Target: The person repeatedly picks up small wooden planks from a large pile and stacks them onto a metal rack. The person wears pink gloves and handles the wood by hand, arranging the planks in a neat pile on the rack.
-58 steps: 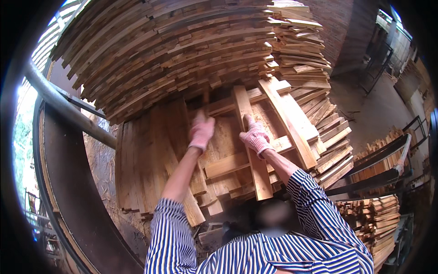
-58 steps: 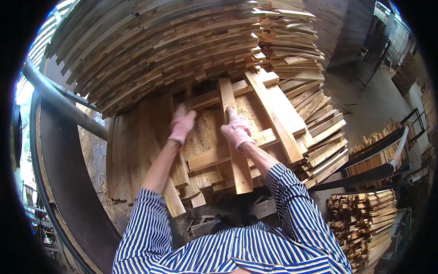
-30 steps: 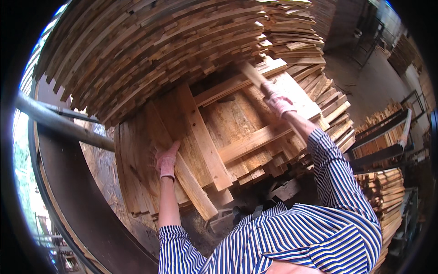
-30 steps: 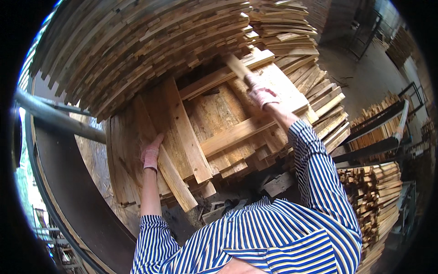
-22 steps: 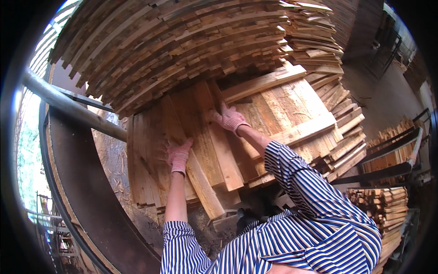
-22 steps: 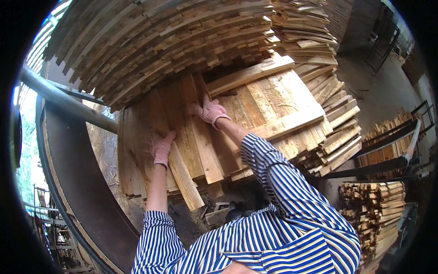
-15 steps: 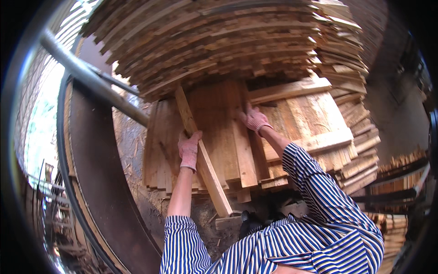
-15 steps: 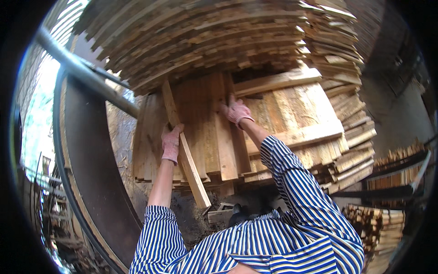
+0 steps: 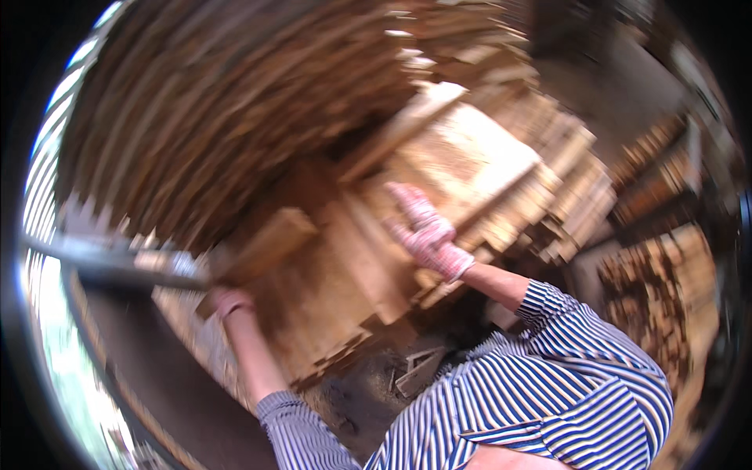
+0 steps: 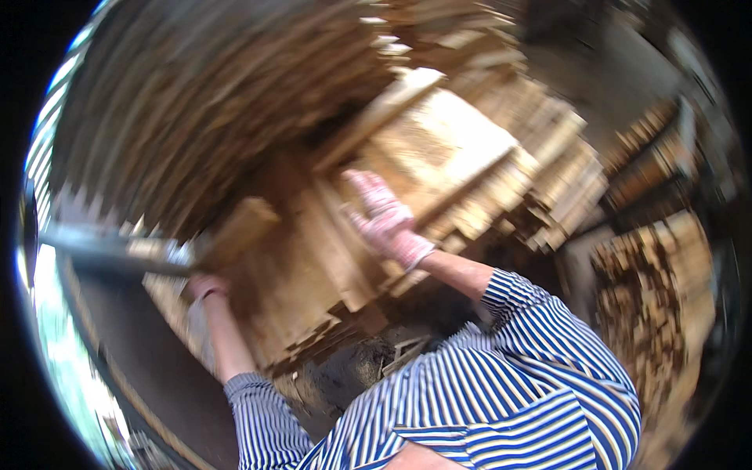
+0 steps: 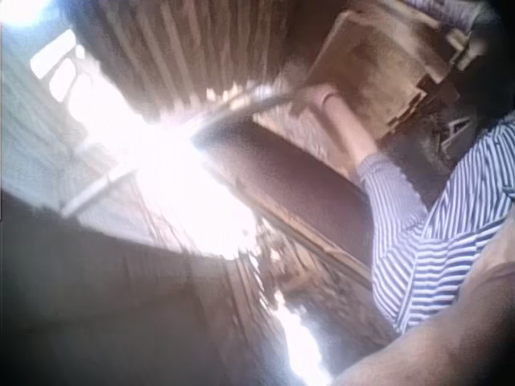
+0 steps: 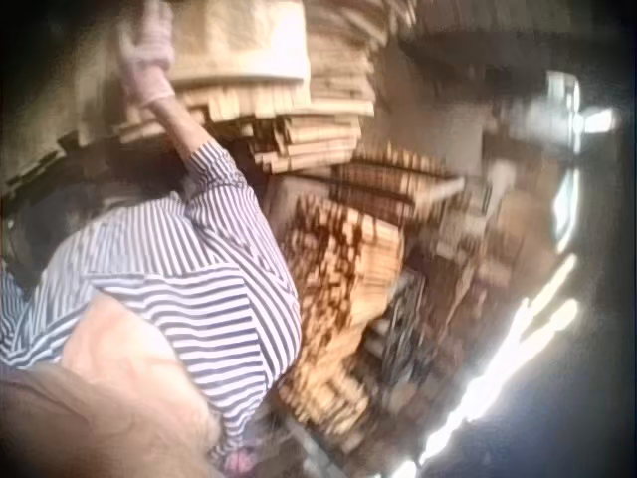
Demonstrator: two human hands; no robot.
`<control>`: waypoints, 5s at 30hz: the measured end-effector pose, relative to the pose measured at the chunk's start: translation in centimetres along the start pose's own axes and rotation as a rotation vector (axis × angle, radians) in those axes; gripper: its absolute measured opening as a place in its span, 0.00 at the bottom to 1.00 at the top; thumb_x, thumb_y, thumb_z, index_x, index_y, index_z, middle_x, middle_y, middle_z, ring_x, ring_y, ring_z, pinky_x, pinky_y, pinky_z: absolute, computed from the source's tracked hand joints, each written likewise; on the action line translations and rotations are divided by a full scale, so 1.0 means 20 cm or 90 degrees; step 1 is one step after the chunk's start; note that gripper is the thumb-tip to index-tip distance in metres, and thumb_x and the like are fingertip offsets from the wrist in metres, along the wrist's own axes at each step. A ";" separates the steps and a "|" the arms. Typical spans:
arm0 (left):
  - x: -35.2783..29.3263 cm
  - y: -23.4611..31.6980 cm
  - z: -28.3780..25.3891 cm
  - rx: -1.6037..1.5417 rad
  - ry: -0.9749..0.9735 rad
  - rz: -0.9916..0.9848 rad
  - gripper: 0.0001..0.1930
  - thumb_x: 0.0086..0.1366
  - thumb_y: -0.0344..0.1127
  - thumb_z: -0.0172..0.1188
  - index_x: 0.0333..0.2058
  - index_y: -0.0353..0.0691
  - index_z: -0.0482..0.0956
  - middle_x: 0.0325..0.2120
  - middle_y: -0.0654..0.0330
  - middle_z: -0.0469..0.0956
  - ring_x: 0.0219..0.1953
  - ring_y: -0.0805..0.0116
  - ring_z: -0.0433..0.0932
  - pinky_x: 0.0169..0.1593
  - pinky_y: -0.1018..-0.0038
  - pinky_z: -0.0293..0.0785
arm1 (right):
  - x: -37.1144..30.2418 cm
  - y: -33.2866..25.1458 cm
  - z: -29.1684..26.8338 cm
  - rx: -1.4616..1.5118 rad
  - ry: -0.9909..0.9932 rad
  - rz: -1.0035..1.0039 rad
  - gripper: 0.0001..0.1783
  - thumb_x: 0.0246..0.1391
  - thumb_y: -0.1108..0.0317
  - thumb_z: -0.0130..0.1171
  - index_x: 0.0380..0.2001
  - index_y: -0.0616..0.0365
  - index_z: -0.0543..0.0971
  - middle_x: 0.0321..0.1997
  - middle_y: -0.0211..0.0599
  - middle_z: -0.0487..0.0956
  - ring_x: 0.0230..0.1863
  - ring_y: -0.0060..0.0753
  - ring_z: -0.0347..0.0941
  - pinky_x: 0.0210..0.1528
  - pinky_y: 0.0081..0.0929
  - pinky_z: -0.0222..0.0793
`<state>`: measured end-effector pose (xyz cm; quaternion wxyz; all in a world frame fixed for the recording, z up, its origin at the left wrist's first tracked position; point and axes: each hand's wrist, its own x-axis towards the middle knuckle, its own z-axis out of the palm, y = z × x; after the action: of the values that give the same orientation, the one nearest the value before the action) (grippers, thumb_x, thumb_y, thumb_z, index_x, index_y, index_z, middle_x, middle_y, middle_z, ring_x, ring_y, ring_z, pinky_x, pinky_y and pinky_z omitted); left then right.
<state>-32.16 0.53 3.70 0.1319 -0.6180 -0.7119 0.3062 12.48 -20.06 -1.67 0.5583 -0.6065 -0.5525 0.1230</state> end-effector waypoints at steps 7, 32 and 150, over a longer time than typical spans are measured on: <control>0.05 0.89 -0.52 -0.975 0.243 -0.231 0.30 0.66 0.47 0.62 0.62 0.39 0.71 0.61 0.51 0.73 0.59 0.52 0.75 0.62 0.65 0.71 | -0.63 0.07 -0.55 -0.083 0.015 -0.003 0.26 0.64 0.66 0.58 0.64 0.55 0.71 0.58 0.47 0.77 0.58 0.43 0.76 0.60 0.32 0.74; -0.20 1.81 -0.68 -0.376 0.155 0.214 0.47 0.65 0.75 0.43 0.72 0.47 0.55 0.72 0.41 0.51 0.73 0.40 0.48 0.71 0.47 0.50 | -0.70 1.51 -2.01 -0.680 -0.084 0.434 0.23 0.53 0.57 0.53 0.52 0.50 0.75 0.47 0.46 0.74 0.53 0.56 0.70 0.57 0.57 0.65; -1.01 5.53 -1.67 -0.877 -0.938 0.565 0.27 0.69 0.43 0.61 0.62 0.36 0.69 0.51 0.51 0.79 0.53 0.62 0.79 0.58 0.67 0.79 | 0.39 3.22 -2.16 0.684 0.271 0.662 0.34 0.58 0.56 0.68 0.63 0.62 0.72 0.61 0.40 0.78 0.65 0.33 0.69 0.71 0.30 0.60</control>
<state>79.31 -4.47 -32.73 -0.8196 -0.4260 -0.3492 0.1577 82.69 -22.06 -35.49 0.7403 -0.4447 0.0575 0.5010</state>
